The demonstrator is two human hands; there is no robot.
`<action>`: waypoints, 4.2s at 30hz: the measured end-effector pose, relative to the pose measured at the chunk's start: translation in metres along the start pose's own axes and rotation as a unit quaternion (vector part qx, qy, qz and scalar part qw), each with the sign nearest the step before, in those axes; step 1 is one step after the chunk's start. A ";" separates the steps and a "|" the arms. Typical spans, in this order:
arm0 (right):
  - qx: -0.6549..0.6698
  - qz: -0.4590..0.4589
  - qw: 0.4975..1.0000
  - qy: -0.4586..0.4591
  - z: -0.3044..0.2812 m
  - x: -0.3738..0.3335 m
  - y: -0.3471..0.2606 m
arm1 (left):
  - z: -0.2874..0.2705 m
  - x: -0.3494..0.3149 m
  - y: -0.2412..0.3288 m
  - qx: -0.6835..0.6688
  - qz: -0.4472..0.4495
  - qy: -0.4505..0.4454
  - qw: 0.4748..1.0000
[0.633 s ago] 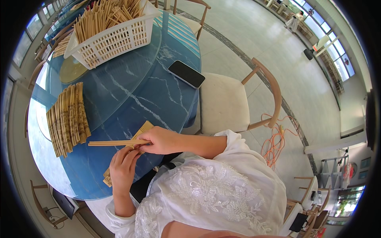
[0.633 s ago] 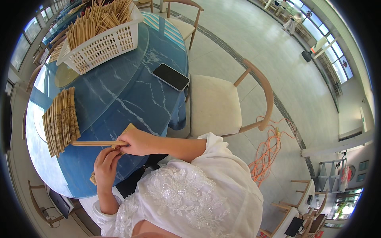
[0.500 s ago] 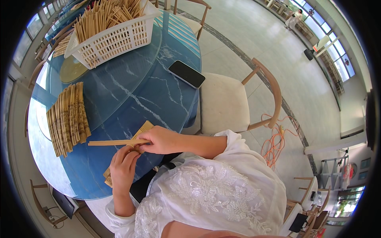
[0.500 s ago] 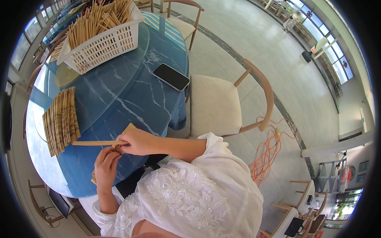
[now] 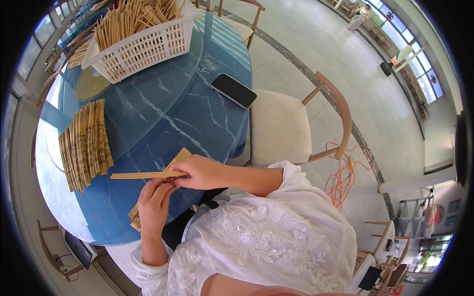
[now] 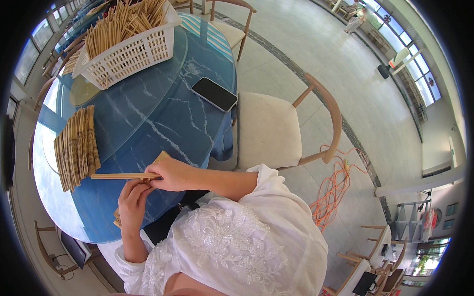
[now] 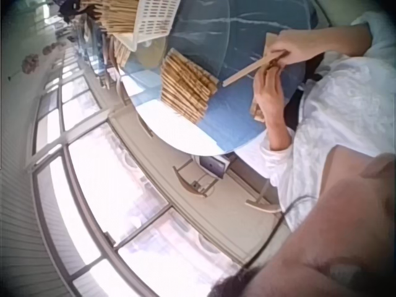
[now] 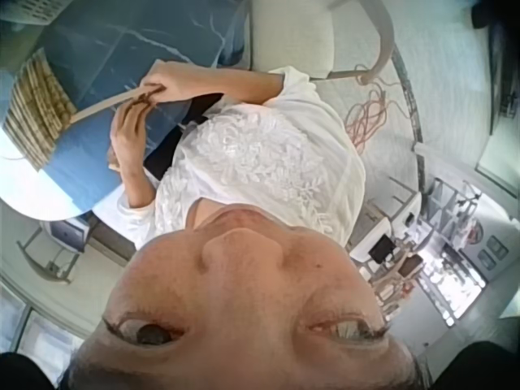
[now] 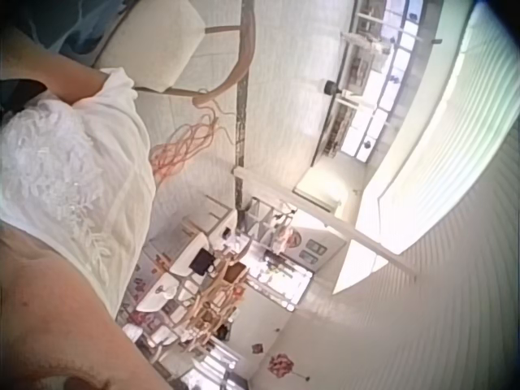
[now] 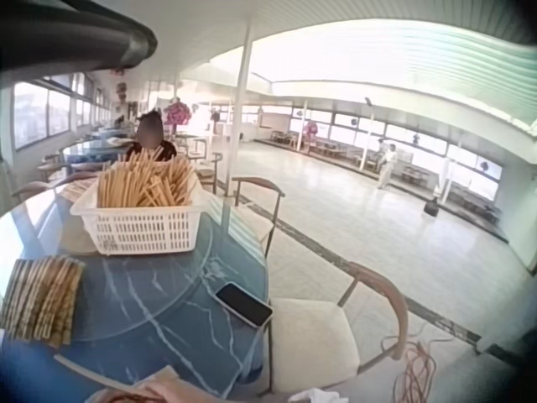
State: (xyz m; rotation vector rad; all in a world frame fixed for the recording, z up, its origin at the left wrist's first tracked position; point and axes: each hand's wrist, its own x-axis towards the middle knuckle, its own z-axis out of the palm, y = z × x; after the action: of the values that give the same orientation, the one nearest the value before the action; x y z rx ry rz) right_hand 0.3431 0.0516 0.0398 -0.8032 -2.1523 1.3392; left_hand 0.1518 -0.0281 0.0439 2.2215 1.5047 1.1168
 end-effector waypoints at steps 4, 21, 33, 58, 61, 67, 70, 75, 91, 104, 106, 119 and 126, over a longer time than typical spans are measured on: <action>0.002 -0.013 1.000 0.010 0.003 0.000 0.004 | 0.000 0.001 0.001 -0.005 -0.008 -0.007 1.000; 0.036 0.028 0.999 0.027 -0.002 0.004 0.002 | -0.007 0.015 0.000 -0.008 0.000 -0.075 0.997; -0.278 -0.088 0.950 0.111 -0.048 -0.022 0.011 | -0.029 0.011 -0.037 -0.132 -0.113 -0.097 0.980; -0.485 -0.215 0.843 0.086 -0.076 -0.025 -0.019 | -0.037 0.011 -0.039 -0.157 -0.107 -0.136 0.972; -0.465 -0.203 0.859 0.066 -0.078 -0.024 -0.021 | -0.036 0.012 -0.038 -0.166 -0.101 -0.143 0.971; -0.454 -0.219 0.863 0.038 -0.081 -0.015 -0.017 | -0.036 0.013 -0.036 -0.168 -0.124 -0.179 0.961; -0.460 -0.232 0.856 0.037 -0.078 -0.011 -0.013 | -0.038 0.015 -0.034 -0.160 -0.149 -0.197 0.956; -0.454 -0.263 0.850 0.048 -0.072 -0.003 -0.012 | -0.042 0.017 -0.033 -0.150 -0.161 -0.186 0.958; -0.401 -0.256 0.875 0.087 -0.035 0.004 -0.004 | -0.037 0.009 -0.007 -0.004 -0.064 -0.021 0.998; -0.317 -0.228 0.918 0.075 -0.010 0.012 -0.007 | -0.035 -0.022 -0.012 0.301 0.066 0.021 0.951; -0.317 -0.234 0.917 0.067 -0.008 0.011 -0.008 | -0.037 -0.027 -0.011 0.345 0.072 0.017 0.936; -0.066 -0.129 0.989 0.022 -0.066 0.132 -0.147 | -0.056 -0.065 -0.015 0.382 -0.026 0.051 0.922; -0.051 -0.137 0.988 0.055 -0.076 0.220 -0.189 | -0.059 -0.073 -0.018 0.386 -0.021 0.060 0.920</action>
State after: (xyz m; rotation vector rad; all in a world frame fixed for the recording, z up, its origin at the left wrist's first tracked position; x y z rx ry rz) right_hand 0.1938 0.1865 0.2621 -0.5783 -2.1648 1.0303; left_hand 0.0855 -0.0962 0.0404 2.5842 2.3439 0.7120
